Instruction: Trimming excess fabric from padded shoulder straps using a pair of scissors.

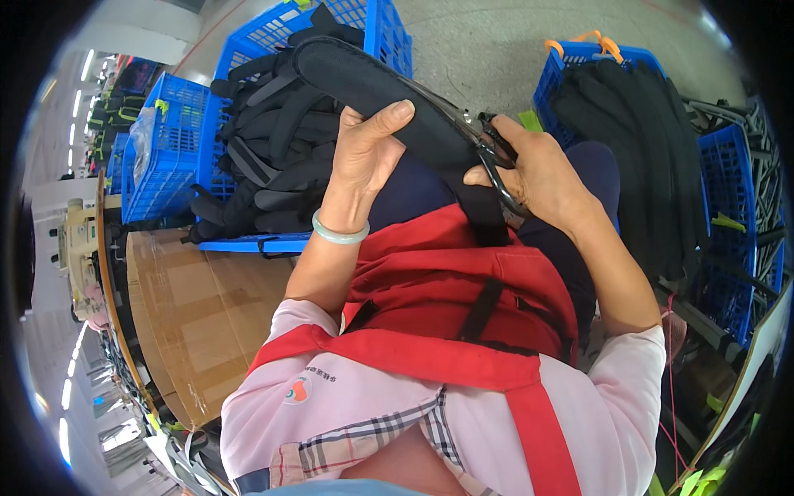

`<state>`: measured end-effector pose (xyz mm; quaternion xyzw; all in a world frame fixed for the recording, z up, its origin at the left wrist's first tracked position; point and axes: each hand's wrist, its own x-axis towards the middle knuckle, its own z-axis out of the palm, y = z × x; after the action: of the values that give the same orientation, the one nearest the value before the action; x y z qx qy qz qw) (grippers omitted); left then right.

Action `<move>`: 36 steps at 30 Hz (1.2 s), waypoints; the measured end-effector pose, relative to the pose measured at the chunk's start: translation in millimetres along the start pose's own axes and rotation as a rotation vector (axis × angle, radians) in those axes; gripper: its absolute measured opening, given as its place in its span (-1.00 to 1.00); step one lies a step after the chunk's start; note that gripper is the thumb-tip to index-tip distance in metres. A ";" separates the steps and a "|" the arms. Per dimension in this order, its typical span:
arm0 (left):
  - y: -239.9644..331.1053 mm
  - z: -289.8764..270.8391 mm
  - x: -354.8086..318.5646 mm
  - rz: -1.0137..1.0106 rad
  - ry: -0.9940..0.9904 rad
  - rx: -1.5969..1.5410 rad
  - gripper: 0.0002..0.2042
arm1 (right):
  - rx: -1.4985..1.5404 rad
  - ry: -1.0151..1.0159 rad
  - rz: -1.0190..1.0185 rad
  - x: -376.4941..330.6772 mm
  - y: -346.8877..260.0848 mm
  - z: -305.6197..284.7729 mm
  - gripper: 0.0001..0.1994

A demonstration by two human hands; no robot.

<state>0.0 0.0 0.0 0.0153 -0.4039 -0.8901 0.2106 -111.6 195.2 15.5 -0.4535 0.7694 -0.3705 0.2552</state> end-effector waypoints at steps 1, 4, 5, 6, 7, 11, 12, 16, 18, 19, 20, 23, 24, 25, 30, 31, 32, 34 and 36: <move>0.2 0.8 -0.5 -0.008 0.018 -0.003 -0.81 | 0.015 0.007 0.019 -0.5 -1.5 -0.4 -0.34; -4.7 4.6 -2.8 -0.013 0.017 0.002 -0.83 | 0.018 0.077 -0.054 0.0 -2.8 3.6 -0.39; -5.9 5.5 -2.9 -0.015 0.001 0.013 -0.84 | 0.010 0.140 -0.144 0.7 -2.9 4.5 -0.40; -3.9 5.8 -2.9 -0.030 -0.008 0.002 -0.83 | 0.010 0.141 -0.145 1.2 -4.2 3.7 -0.40; -3.1 4.5 -3.6 -0.029 -0.009 0.002 -0.83 | 0.045 0.108 -0.089 2.1 -5.6 1.7 -0.40; 0.9 5.9 -3.6 -0.007 0.001 -0.027 -0.84 | 0.038 0.063 0.007 0.5 -4.4 -2.8 -0.39; 3.5 7.7 -3.3 0.018 0.015 -0.071 -0.85 | 0.034 0.063 0.005 0.7 -6.8 -3.9 -0.39; 14.7 5.5 3.2 0.054 -0.011 -0.062 -0.87 | -0.027 0.103 -0.083 2.9 -15.7 -5.6 -0.39; 11.4 5.7 0.8 0.040 -0.028 -0.016 -0.87 | -0.036 0.138 -0.150 3.7 -17.3 -7.8 -0.38; 11.7 5.5 0.0 0.039 -0.029 -0.017 -0.87 | -0.063 0.084 -0.083 3.9 -19.1 -11.2 -0.36; 12.5 5.4 -0.8 0.036 -0.032 -0.025 -0.86 | -0.089 0.031 -0.016 3.5 -20.2 -12.7 -0.34; 9.3 11.4 -3.4 0.029 -0.045 -0.039 -0.85 | -0.075 0.117 -0.134 1.3 -18.5 -8.5 -0.32; 8.6 13.0 -4.7 0.027 -0.051 -0.043 -0.85 | -0.076 0.116 -0.135 1.6 -21.6 -9.3 -0.32; 8.7 11.9 -5.1 0.028 -0.051 -0.043 -0.85 | -0.086 0.086 -0.098 2.1 -26.6 -11.2 -0.33; 9.4 9.7 -5.7 0.018 -0.054 -0.044 -0.84 | -0.045 0.046 -0.021 1.8 -29.2 -11.2 -0.33; 9.2 10.3 -5.6 0.018 -0.056 -0.045 -0.84 | -0.046 0.065 -0.081 1.2 -25.8 -8.1 -0.33; 8.6 11.0 -5.4 0.023 -0.068 -0.047 -0.83 | -0.046 0.085 -0.141 0.5 -24.2 -6.5 -0.33; 8.3 10.7 -6.8 0.029 -0.078 -0.049 -0.83 | -0.068 0.065 -0.147 -2.1 -29.9 -9.4 -0.34; 7.9 9.3 -8.9 0.019 -0.072 -0.061 -0.83 | -0.090 0.046 -0.151 -3.3 -32.4 -9.1 -0.35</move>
<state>9.1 5.5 10.7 -0.0271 -0.3842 -0.8998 0.2049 -100.3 191.0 47.2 -0.5128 0.7544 -0.3640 0.1881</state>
